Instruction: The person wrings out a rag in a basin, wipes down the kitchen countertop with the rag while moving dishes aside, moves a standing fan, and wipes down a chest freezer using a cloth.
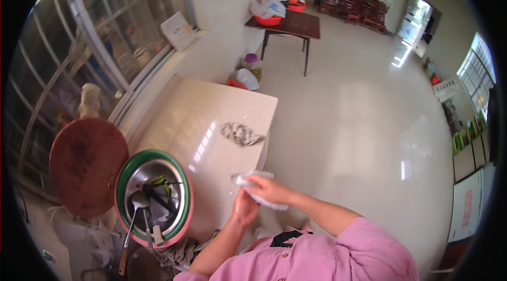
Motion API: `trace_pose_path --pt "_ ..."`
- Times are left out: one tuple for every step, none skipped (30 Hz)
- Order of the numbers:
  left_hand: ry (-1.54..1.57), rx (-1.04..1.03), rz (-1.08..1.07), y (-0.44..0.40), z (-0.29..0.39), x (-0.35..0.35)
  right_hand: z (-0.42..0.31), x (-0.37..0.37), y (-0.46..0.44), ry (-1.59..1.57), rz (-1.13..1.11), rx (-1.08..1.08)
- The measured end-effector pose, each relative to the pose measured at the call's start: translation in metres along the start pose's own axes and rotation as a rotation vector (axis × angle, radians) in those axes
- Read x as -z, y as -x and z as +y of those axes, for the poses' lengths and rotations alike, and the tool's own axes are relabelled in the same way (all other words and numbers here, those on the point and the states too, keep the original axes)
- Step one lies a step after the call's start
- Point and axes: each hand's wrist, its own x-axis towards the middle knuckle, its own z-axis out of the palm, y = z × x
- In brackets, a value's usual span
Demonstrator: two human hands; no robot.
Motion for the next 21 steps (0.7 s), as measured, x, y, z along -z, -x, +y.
trace_pose_path --pt "-0.032 0.145 -0.074 -0.002 -0.009 -0.008 -0.009 0.0 0.013 -0.055 -0.106 -0.011" --pt "-0.037 0.234 -0.139 -0.004 -0.021 -0.017 -0.019 0.012 0.027 -0.147 -0.142 -0.213" --pt "-0.04 0.266 -0.183 -0.007 -0.033 -0.03 -0.04 0.025 0.042 -0.245 -0.178 -0.412" --pt "-0.046 0.303 -0.224 -0.011 -0.047 -0.043 -0.036 0.041 0.054 -0.242 -0.14 -0.402" --pt "-0.058 0.32 -0.253 -0.014 -0.063 -0.057 -0.028 0.057 0.068 -0.737 -0.132 -0.437" --pt "-0.072 0.346 -0.285 -0.017 -0.079 -0.074 -0.02 0.072 0.088 -1.237 -0.12 -0.436" --pt "-0.086 0.359 -0.309 -0.021 -0.098 -0.092 -0.015 0.083 0.107 -1.239 -0.069 -0.407" --pt "-0.111 0.38 -0.341 -0.023 -0.116 -0.109 -0.01 0.094 0.123 -1.282 -0.037 -0.335" --pt "-0.143 0.403 -0.373 -0.025 -0.136 -0.128 -0.009 0.107 0.142 -1.323 0.007 -0.251" --pt "-0.174 0.433 -0.403 -0.026 -0.158 -0.147 -0.01 0.124 0.164 -1.355 0.036 -0.185" --pt "-0.205 0.463 -0.431 -0.027 -0.182 -0.166 -0.014 0.138 0.187 -1.324 0.1 -0.14" --pt "-0.236 0.494 -0.461 -0.026 -0.206 -0.182 -0.009 0.152 0.209 -1.288 0.141 -0.098" --pt "-0.271 0.524 -0.49 -0.025 -0.231 -0.198 -0.004 0.166 0.234 -1.254 0.181 -0.059" --pt "-0.304 0.563 -0.514 -0.021 -0.256 -0.212 -0.003 0.179 0.262 -1.253 0.266 -0.011" --pt "-0.335 0.6 -0.538 -0.018 -0.281 -0.226 -0.002 0.19 0.289 -1.263 0.346 0.002" --pt "-0.36 0.647 -0.561 -0.014 -0.305 -0.238 -0.002 0.202 0.316 -1.272 0.42 0.012" --pt "-0.386 0.688 -0.585 -0.011 -0.328 -0.248 -0.002 0.212 0.342 -1.265 0.486 0.053" --pt "-0.41 0.729 -0.607 -0.005 -0.351 -0.259 -0.004 0.22 0.368 -1.253 0.621 0.036" --pt "-0.433 0.767 -0.626 -0.001 -0.372 -0.269 -0.006 0.226 0.394 -1.244 0.753 0.014" --pt "-0.448 0.806 -0.646 0.001 -0.39 -0.278 -0.003 0.231 0.418 -1.109 0.836 0.079" --pt "-0.457 0.842 -0.67 0.002 -0.409 -0.287 -0.002 0.237 0.443 -1.106 0.888 0.1"
